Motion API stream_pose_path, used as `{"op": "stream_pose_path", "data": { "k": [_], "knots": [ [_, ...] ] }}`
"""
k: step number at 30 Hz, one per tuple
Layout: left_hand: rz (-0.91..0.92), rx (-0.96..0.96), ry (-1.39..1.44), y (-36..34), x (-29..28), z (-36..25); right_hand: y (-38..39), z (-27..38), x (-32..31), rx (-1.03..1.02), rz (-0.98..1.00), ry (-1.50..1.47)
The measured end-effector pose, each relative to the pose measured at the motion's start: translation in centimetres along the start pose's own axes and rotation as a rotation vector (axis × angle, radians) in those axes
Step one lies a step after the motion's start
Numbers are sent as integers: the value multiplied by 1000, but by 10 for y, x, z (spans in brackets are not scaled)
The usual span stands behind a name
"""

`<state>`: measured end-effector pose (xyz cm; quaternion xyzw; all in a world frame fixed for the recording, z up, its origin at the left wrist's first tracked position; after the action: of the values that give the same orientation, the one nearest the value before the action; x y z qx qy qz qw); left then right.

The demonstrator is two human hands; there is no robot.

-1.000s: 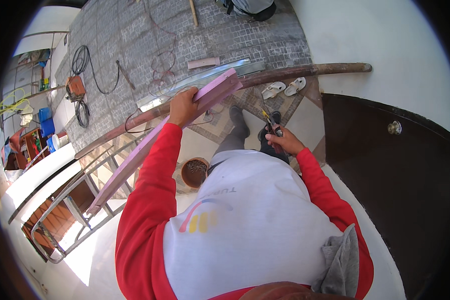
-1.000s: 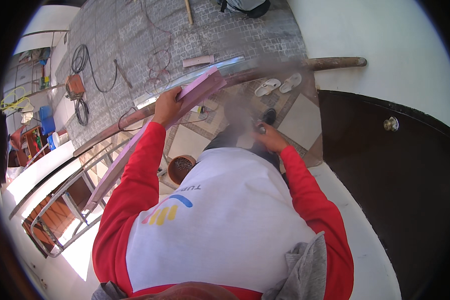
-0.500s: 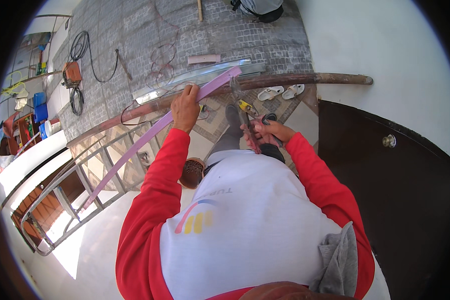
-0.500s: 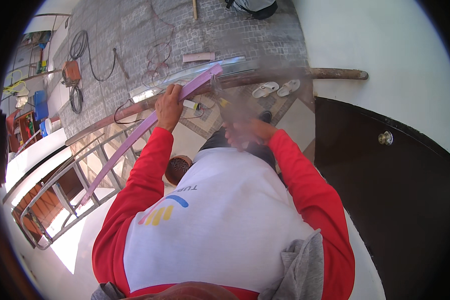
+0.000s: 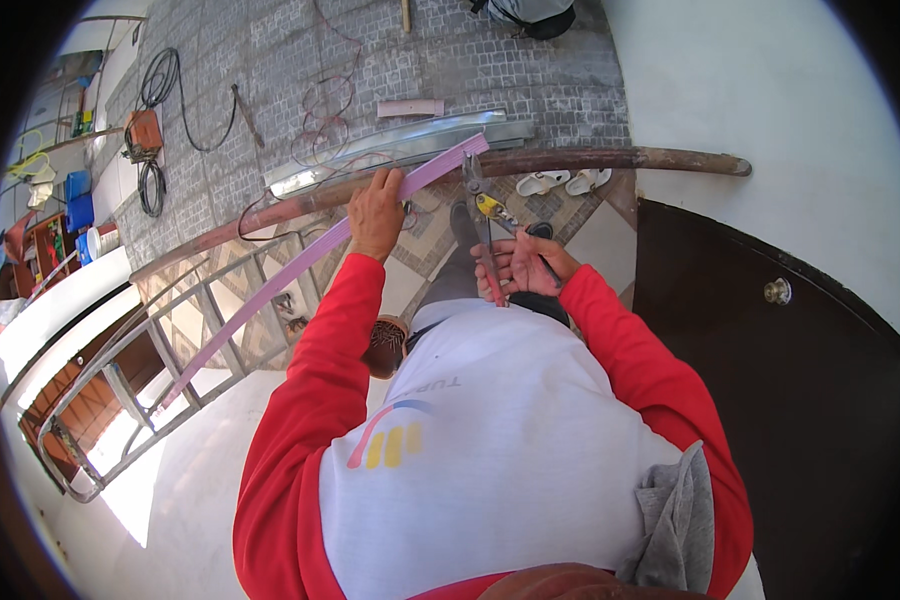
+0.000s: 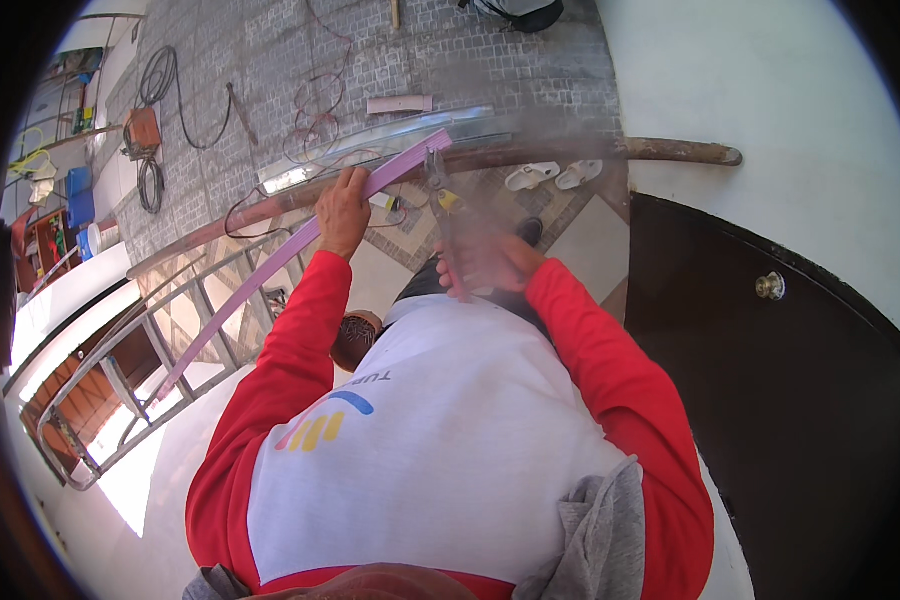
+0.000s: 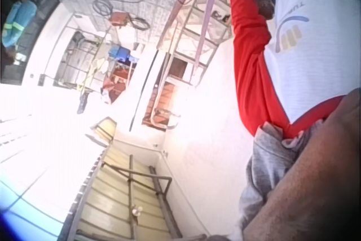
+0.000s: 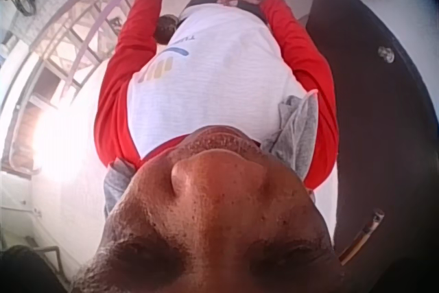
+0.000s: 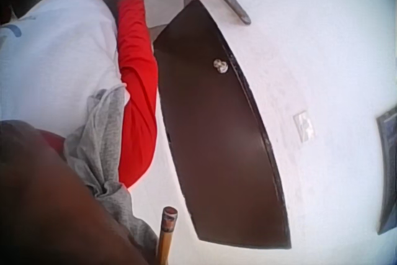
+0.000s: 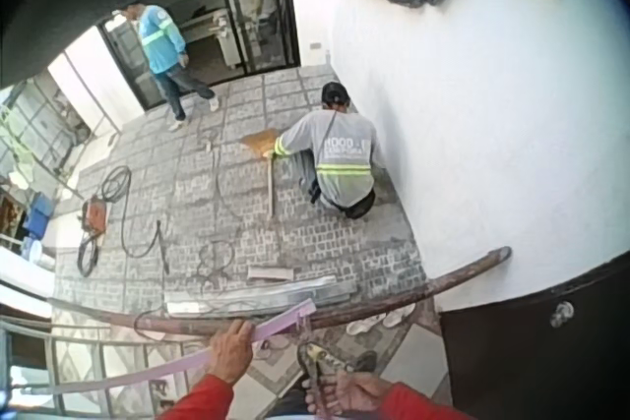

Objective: The person measures and marks a pink plastic handrail cover with a tape measure and pencil, then uses tin snips to cut the cover to length. The person repeatedly checks fit against the metal stair railing and trims the piece.

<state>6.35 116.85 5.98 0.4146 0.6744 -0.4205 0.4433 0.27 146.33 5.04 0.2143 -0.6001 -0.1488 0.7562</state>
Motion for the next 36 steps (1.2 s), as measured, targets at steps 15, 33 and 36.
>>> {"op": "stream_pose_path", "data": {
  "k": [15,33,36],
  "knots": [
    [-22,4,5,11,20,2,-11,-20,-25,17,-142,-42],
    [101,-80,76,-3,26,20,9,5,-18,-287,-599,929],
    [160,-100,132,-12,31,35,12,-6,-26,-271,-605,890]
  ]
}}
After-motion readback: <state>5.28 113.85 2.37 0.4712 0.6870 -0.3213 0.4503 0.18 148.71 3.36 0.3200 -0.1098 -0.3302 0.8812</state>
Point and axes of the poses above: each hand's wrist, its own y-axis away from the middle knuckle, its own x-axis out of the palm, z = x × y, the point moved 1 cm from there along -y, towards the middle knuckle, and after that the axes turned 12 degrees about -z, right-handed, at the moved point
